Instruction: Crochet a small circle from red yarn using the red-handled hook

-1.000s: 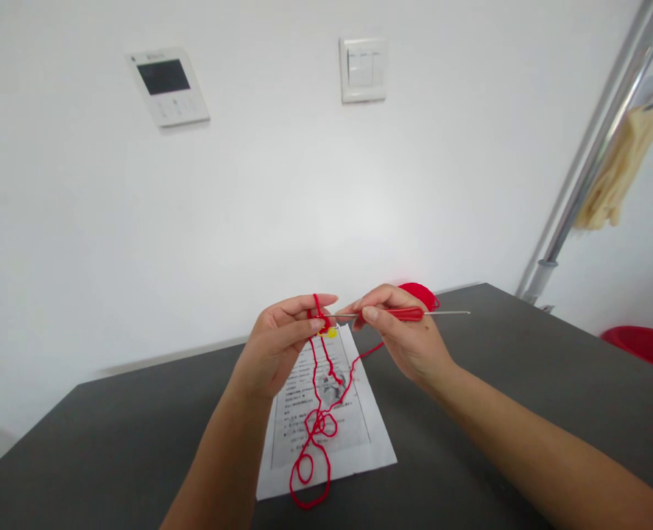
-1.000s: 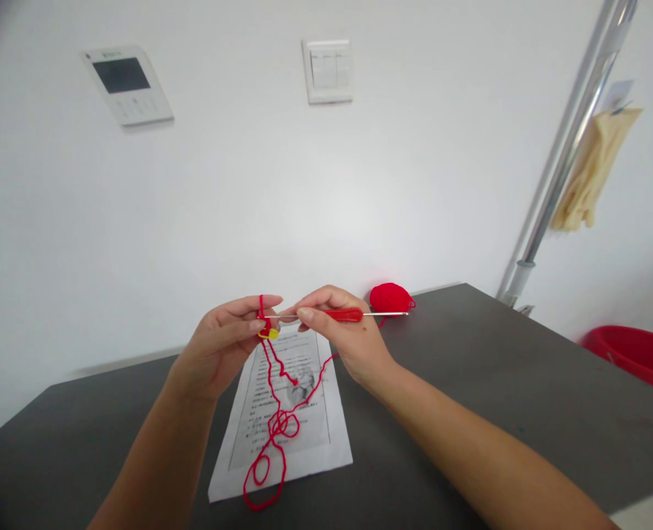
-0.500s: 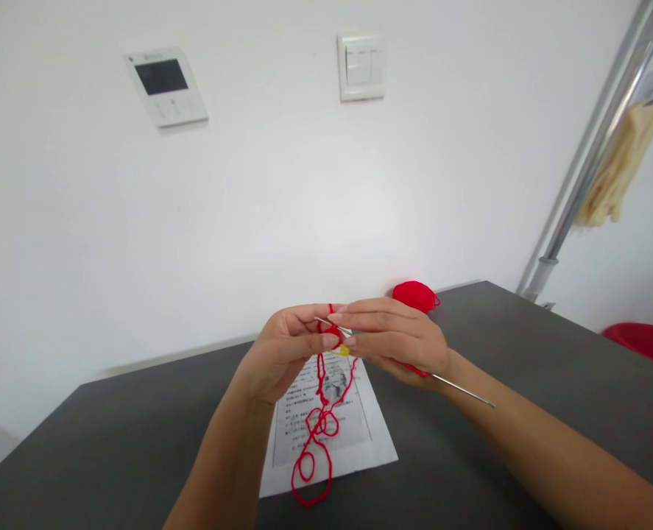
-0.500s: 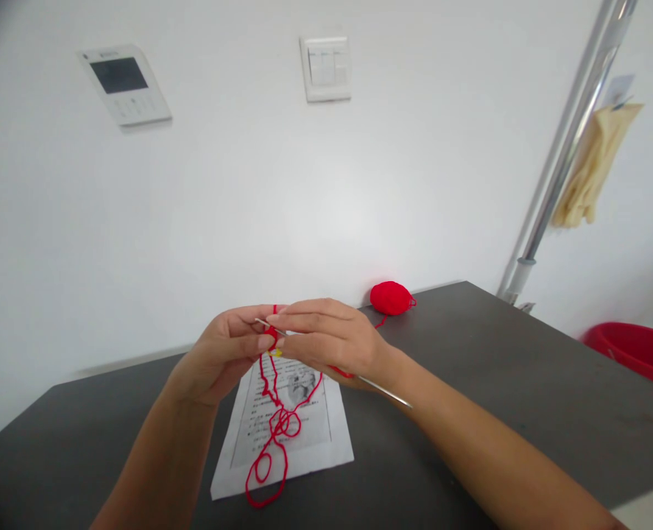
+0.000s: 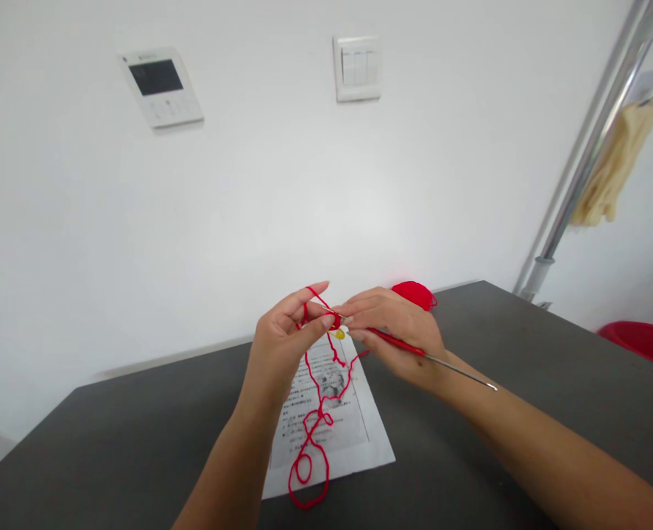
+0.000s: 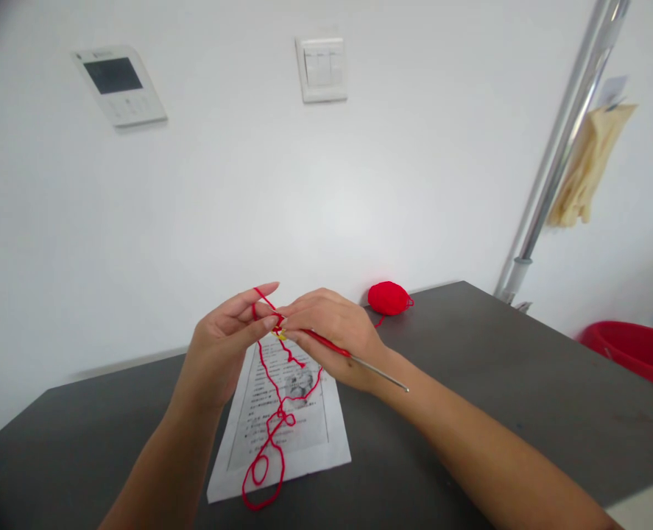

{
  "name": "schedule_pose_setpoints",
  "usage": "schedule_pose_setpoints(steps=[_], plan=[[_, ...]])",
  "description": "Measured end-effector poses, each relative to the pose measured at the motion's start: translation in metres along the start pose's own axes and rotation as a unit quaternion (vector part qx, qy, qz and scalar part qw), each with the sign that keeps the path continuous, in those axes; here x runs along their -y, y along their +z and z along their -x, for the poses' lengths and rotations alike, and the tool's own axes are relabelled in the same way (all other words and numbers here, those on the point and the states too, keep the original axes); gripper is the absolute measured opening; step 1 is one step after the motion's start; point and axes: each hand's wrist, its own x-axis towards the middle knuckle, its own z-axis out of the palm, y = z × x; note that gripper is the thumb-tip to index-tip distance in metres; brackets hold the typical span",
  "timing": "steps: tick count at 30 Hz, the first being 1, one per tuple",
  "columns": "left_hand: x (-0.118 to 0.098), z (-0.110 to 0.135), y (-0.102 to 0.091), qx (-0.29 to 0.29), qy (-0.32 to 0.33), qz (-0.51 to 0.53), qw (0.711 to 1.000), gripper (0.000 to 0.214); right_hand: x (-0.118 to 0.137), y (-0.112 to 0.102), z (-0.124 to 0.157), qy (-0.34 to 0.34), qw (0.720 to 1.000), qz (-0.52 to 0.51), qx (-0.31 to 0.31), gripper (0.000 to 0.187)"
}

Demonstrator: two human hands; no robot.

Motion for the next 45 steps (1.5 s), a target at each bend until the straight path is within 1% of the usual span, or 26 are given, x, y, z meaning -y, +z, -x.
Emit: schedule_pose_setpoints(steps=[6,11,13,15,17,19,20,22,23,24,25,28,30,34,38,40,43,45], plan=[[-0.001,0.004,0.001,-0.032,0.029,-0.087,0.995,0.048,0.004,0.005,0.001,-0.002,0.998,0.056,-0.003,0.013],[-0.003,0.007,0.007,-0.053,0.062,-0.169,0.982,0.055,0.007,0.012,0.003,0.023,0.998,0.061,0.0,0.011],[-0.001,0.006,0.011,-0.069,0.066,-0.164,0.982,0.057,0.007,0.02,0.007,0.046,0.997,0.063,-0.01,0.009],[0.001,0.005,0.015,-0.068,0.039,-0.09,0.993,0.058,0.006,0.028,0.013,0.061,0.996,0.065,-0.017,0.01],[0.003,0.002,0.017,-0.046,-0.014,0.024,0.999,0.055,0.004,0.033,0.018,0.049,0.995,0.08,-0.02,0.012],[0.004,-0.001,0.015,-0.007,-0.068,0.115,0.991,0.051,0.003,0.035,0.018,0.029,0.996,0.084,-0.018,0.011],[0.003,-0.002,0.013,0.015,-0.087,0.14,0.986,0.049,0.003,0.033,0.017,0.021,0.997,0.076,-0.014,0.009],[0.002,-0.005,0.006,0.06,-0.105,0.161,0.979,0.046,0.006,0.027,0.011,0.02,0.999,0.037,0.0,0.005],[0.0,-0.006,0.002,0.082,-0.109,0.163,0.977,0.045,0.008,0.023,0.008,0.029,0.999,0.012,0.012,0.005],[-0.001,-0.007,-0.002,0.103,-0.111,0.161,0.975,0.042,0.01,0.019,0.005,0.057,0.998,-0.013,0.028,0.005],[-0.001,-0.007,-0.005,0.125,-0.114,0.157,0.973,0.041,0.011,0.015,0.002,0.088,0.995,-0.041,0.029,0.005],[-0.002,-0.008,-0.011,0.179,-0.121,0.153,0.964,0.04,0.015,0.006,-0.002,0.163,0.982,-0.099,0.013,0.004],[-0.002,-0.008,-0.011,0.184,-0.114,0.163,0.963,0.038,0.015,0.004,-0.002,0.175,0.979,-0.108,-0.003,0.003],[0.0,-0.007,-0.007,0.169,-0.101,0.174,0.965,0.036,0.012,0.006,-0.001,0.145,0.985,-0.084,-0.027,0.004],[-0.001,-0.006,-0.006,0.163,-0.099,0.158,0.969,0.039,0.011,0.006,-0.003,0.055,0.998,-0.033,-0.011,0.013],[-0.003,-0.004,-0.007,0.164,-0.101,0.161,0.968,0.041,0.013,0.005,-0.004,0.022,1.0,-0.015,-0.004,0.018],[-0.007,-0.003,-0.01,0.158,-0.102,0.168,0.968,0.041,0.018,0.003,-0.005,0.009,1.0,-0.012,-0.008,0.021],[-0.008,-0.003,-0.012,0.158,-0.086,0.175,0.968,0.042,0.022,0.002,-0.005,0.014,1.0,-0.024,-0.011,0.023]])
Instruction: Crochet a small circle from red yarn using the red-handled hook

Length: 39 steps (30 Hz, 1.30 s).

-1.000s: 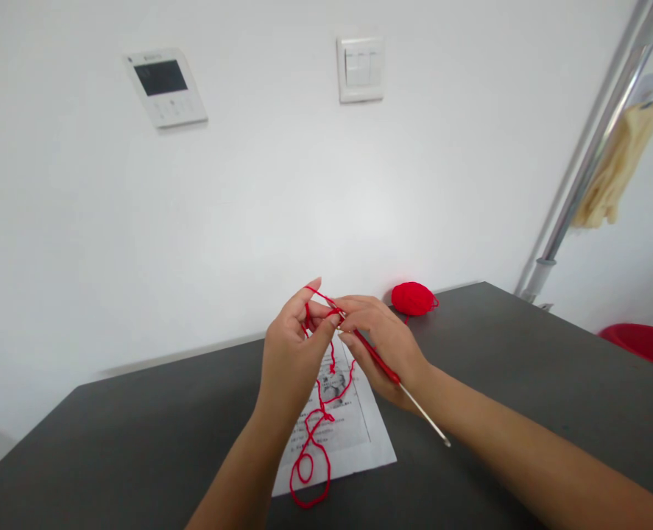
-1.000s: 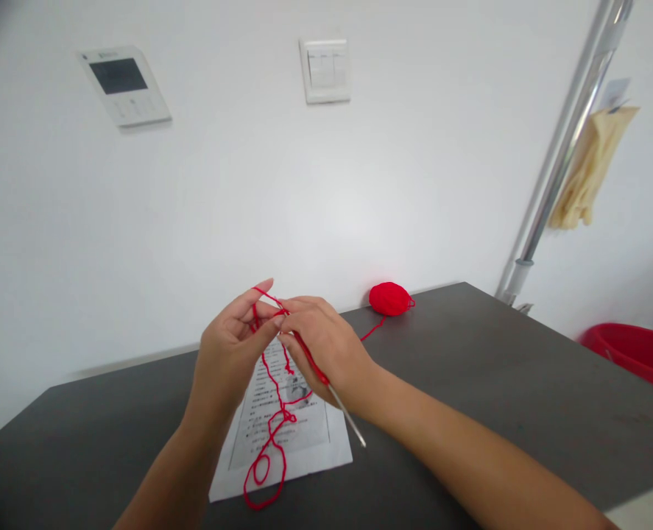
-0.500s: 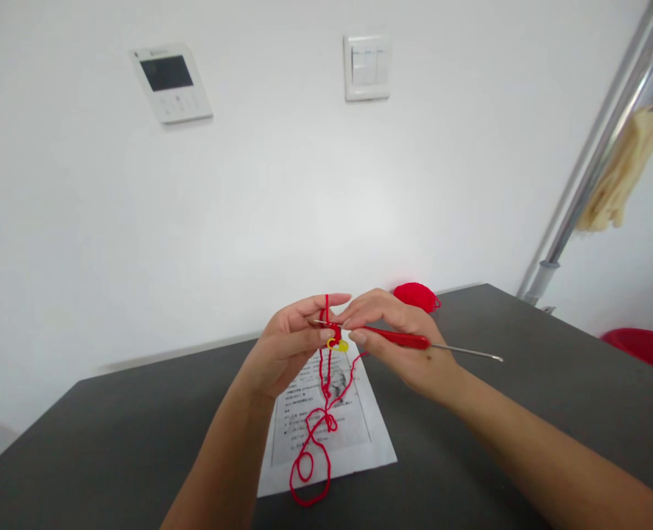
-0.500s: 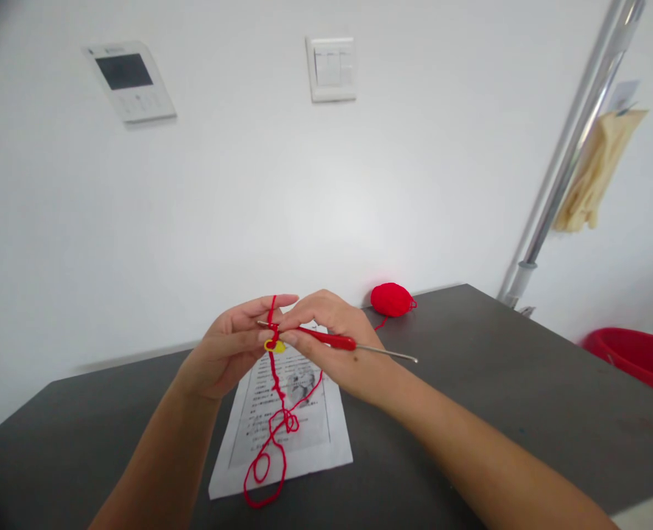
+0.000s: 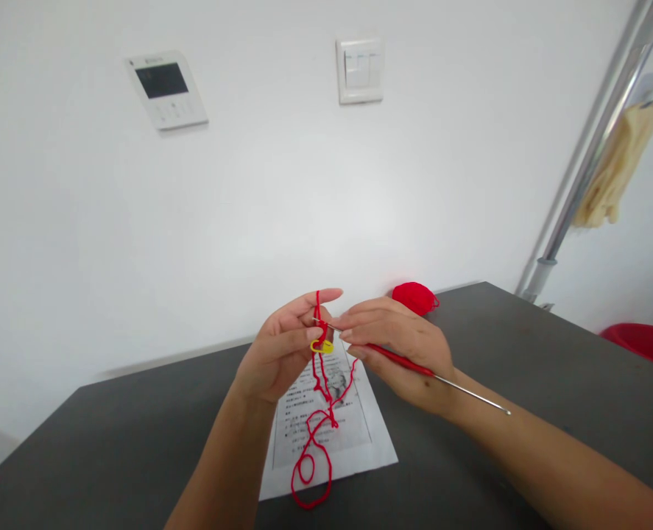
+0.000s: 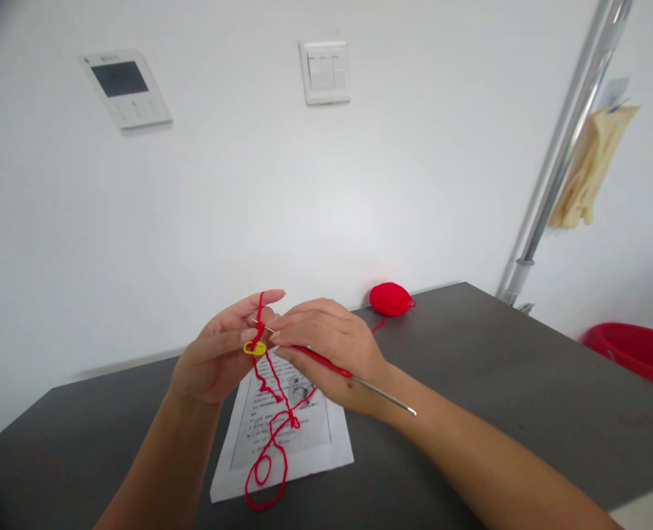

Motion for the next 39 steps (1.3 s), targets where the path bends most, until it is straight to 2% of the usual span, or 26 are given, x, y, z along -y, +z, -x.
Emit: schedule_pose_setpoints(steps=[3,5,8,10,12,14,16,17,19,21,23,27,29,31,34,36,39], plan=[[-0.003,0.001,-0.001,0.01,0.026,0.005,1.0,0.039,0.006,-0.001,0.0,0.042,0.998,-0.044,-0.01,0.02],[-0.004,0.002,0.0,0.016,0.033,0.012,0.999,0.035,0.009,0.0,0.0,0.109,0.989,-0.094,-0.036,0.014],[-0.005,0.001,0.003,0.026,0.04,0.016,0.999,0.03,0.011,0.001,0.0,0.231,0.951,-0.191,-0.08,0.005],[-0.006,0.001,0.004,0.031,0.039,0.013,0.999,0.028,0.01,0.0,0.0,0.273,0.928,-0.238,-0.086,0.007],[-0.007,0.002,0.003,0.031,0.034,0.012,0.999,0.027,0.01,-0.003,-0.002,0.245,0.942,-0.219,-0.062,0.007],[-0.008,0.003,0.002,0.025,0.028,0.012,0.999,0.027,0.009,-0.008,-0.005,0.155,0.978,-0.142,-0.005,0.007],[-0.01,0.004,0.001,0.019,0.017,0.005,1.0,0.027,0.009,-0.014,-0.008,0.07,0.993,-0.08,0.048,0.013],[-0.01,0.004,0.001,0.018,0.012,0.0,1.0,0.026,0.009,-0.016,-0.008,0.053,0.994,-0.075,0.059,0.014],[-0.011,0.004,0.0,0.02,0.008,-0.009,1.0,0.024,0.008,-0.019,-0.008,0.083,0.989,-0.111,0.044,0.012],[-0.011,0.004,0.0,0.026,0.01,-0.016,0.999,0.02,0.007,-0.019,-0.007,0.148,0.973,-0.175,0.009,0.008],[-0.01,0.004,0.001,0.032,0.014,-0.028,0.999,0.019,0.006,-0.017,-0.005,0.213,0.945,-0.246,-0.026,0.005],[-0.006,0.004,0.003,0.017,0.027,-0.05,0.998,0.023,0.004,-0.007,-0.002,0.299,0.886,-0.345,-0.077,0.015],[-0.005,0.004,0.004,0.006,0.031,-0.051,0.998,0.024,0.004,-0.003,-0.001,0.284,0.895,-0.329,-0.101,0.014],[-0.004,0.005,0.005,0.003,0.031,-0.054,0.998,0.025,0.005,-0.002,0.0,0.219,0.934,-0.262,-0.102,0.008],[-0.004,0.006,0.005,0.006,0.023,-0.076,0.997,0.026,0.005,-0.004,-0.001,0.096,0.988,-0.11,-0.04,0.008],[-0.004,0.006,0.003,0.008,0.022,-0.09,0.996,0.026,0.004,-0.007,-0.001,0.036,0.999,-0.027,0.01,0.011],[-0.005,0.007,0.002,0.002,0.029,-0.111,0.993,0.027,0.002,-0.009,-0.001,-0.002,0.999,0.024,0.045,0.014]])
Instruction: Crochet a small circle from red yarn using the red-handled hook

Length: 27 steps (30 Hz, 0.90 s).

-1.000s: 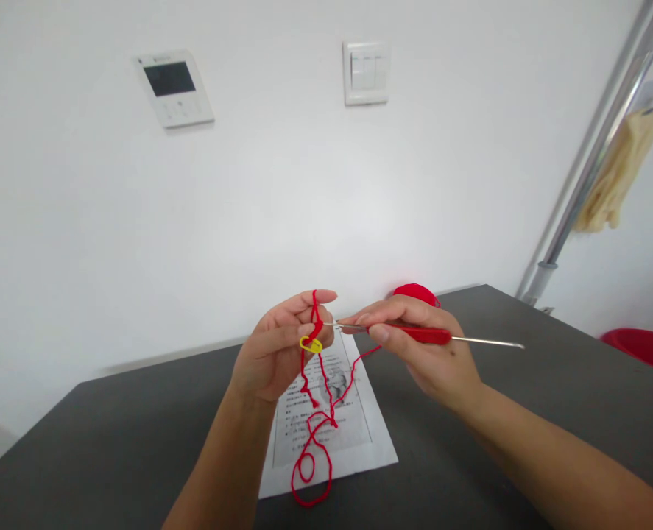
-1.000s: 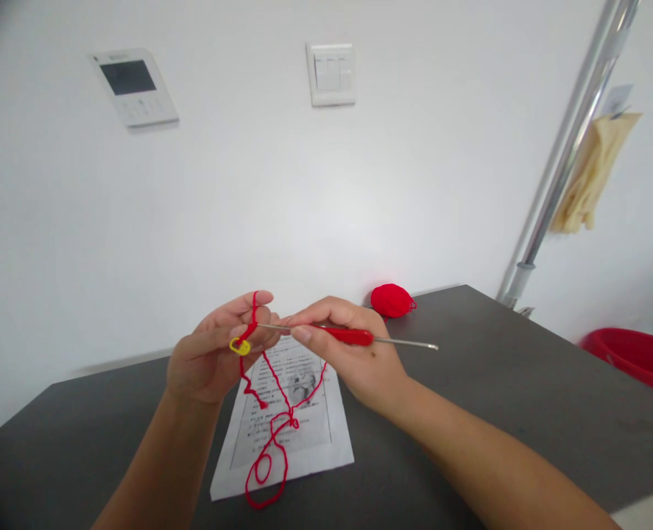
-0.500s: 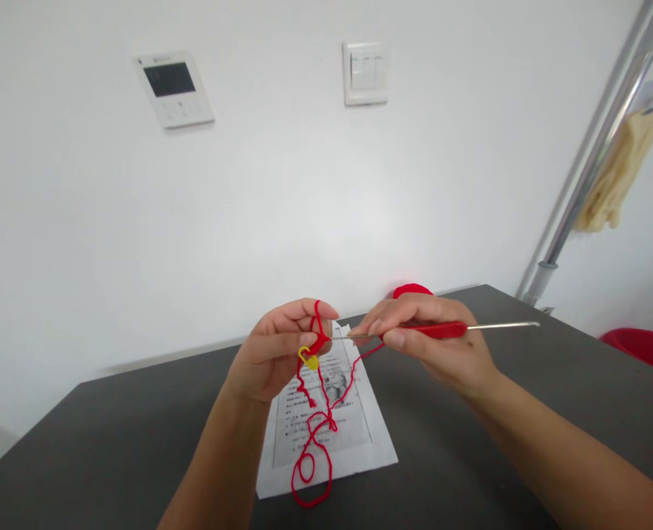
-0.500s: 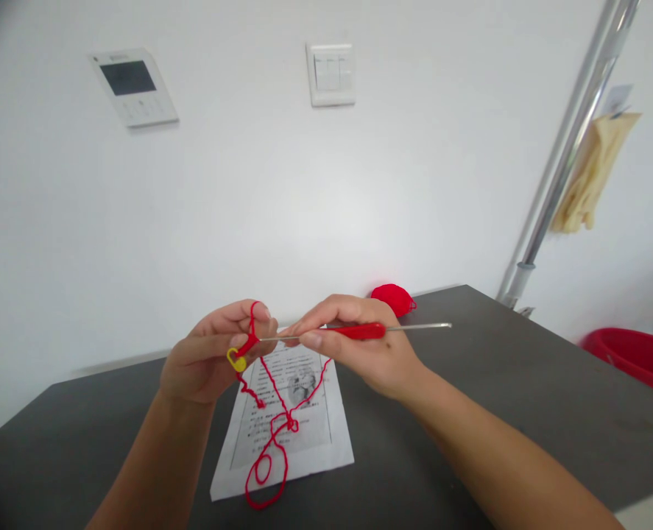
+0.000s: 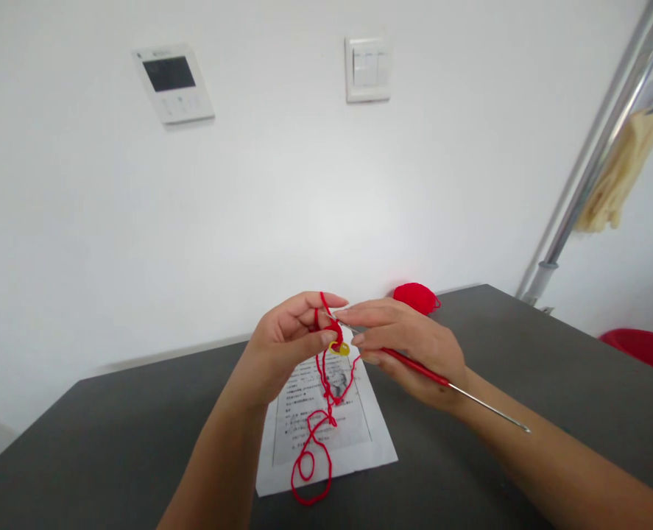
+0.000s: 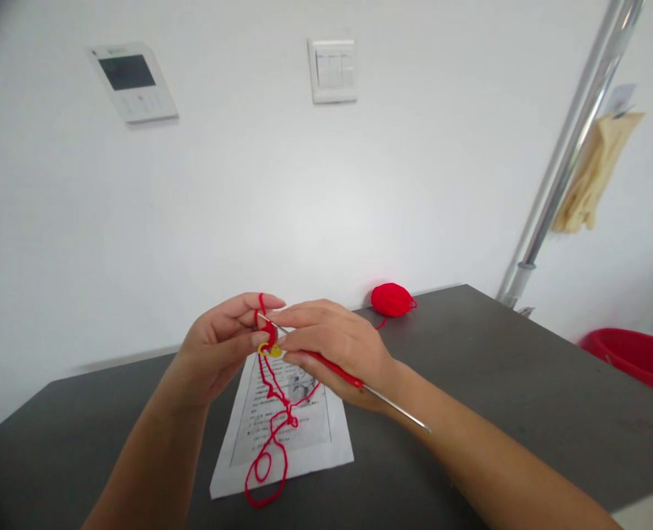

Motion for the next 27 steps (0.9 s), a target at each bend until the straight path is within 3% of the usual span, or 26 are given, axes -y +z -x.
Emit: schedule_pose_setpoints(steps=[5,11,18,27], plan=[[-0.002,0.002,0.002,-0.033,-0.003,-0.043,0.998,0.026,-0.001,0.001,0.001,0.02,1.0,0.0,-0.008,0.011],[-0.004,0.0,0.006,-0.088,0.039,-0.092,0.991,0.019,-0.002,0.001,0.001,0.068,0.996,-0.043,-0.033,0.009],[-0.007,0.003,0.01,-0.121,0.037,-0.083,0.988,0.016,-0.006,0.007,0.004,0.139,0.972,-0.164,-0.093,0.006],[-0.012,0.006,0.014,-0.149,0.025,-0.123,0.981,0.018,-0.012,0.004,0.004,0.158,0.952,-0.25,-0.079,0.007]])
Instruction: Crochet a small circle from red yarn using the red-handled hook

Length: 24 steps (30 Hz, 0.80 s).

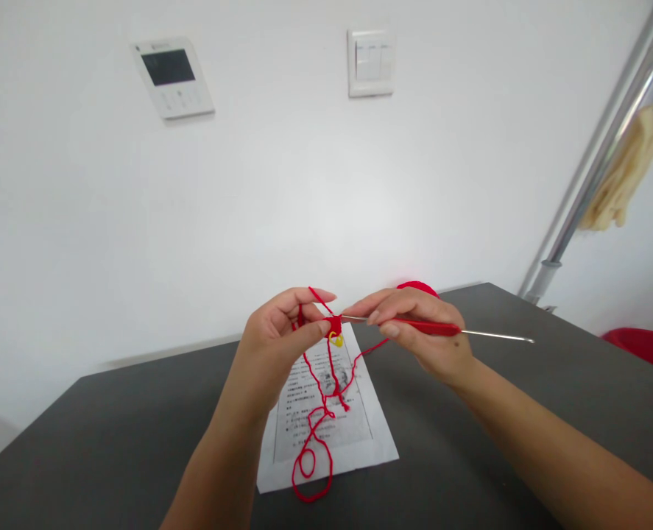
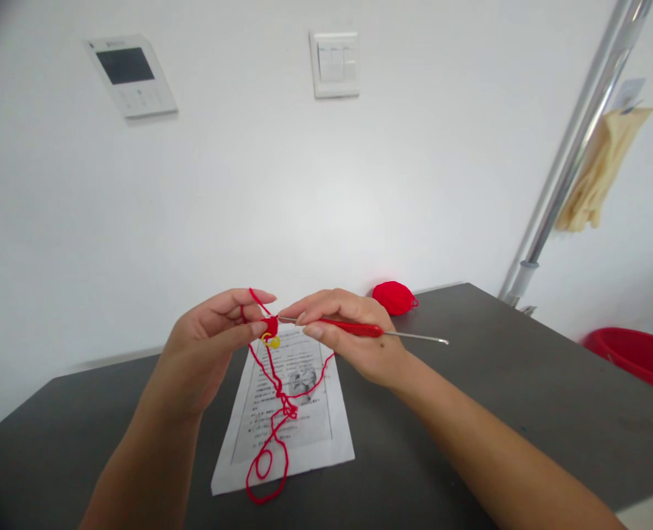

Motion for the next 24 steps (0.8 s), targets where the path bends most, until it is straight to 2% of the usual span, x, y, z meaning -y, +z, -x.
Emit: schedule_pose_setpoints(steps=[5,9,16,20,24], plan=[[0.0,0.002,0.001,-0.005,0.004,-0.06,0.998,0.019,0.003,-0.01,-0.003,-0.01,0.997,0.005,0.072,0.007],[0.001,0.003,0.002,-0.012,0.015,-0.108,0.994,0.02,0.006,-0.016,-0.005,-0.013,0.992,0.054,0.115,0.007],[0.002,0.006,0.005,-0.032,0.037,-0.193,0.98,0.021,0.011,-0.018,-0.007,-0.008,0.98,0.139,0.14,0.009],[0.003,0.008,0.006,-0.049,0.11,-0.287,0.95,0.024,0.013,-0.015,-0.007,-0.02,0.973,0.18,0.145,0.009],[0.002,0.01,0.008,-0.043,0.21,-0.398,0.892,0.027,0.011,-0.013,-0.004,-0.035,0.965,0.21,0.156,0.008]])
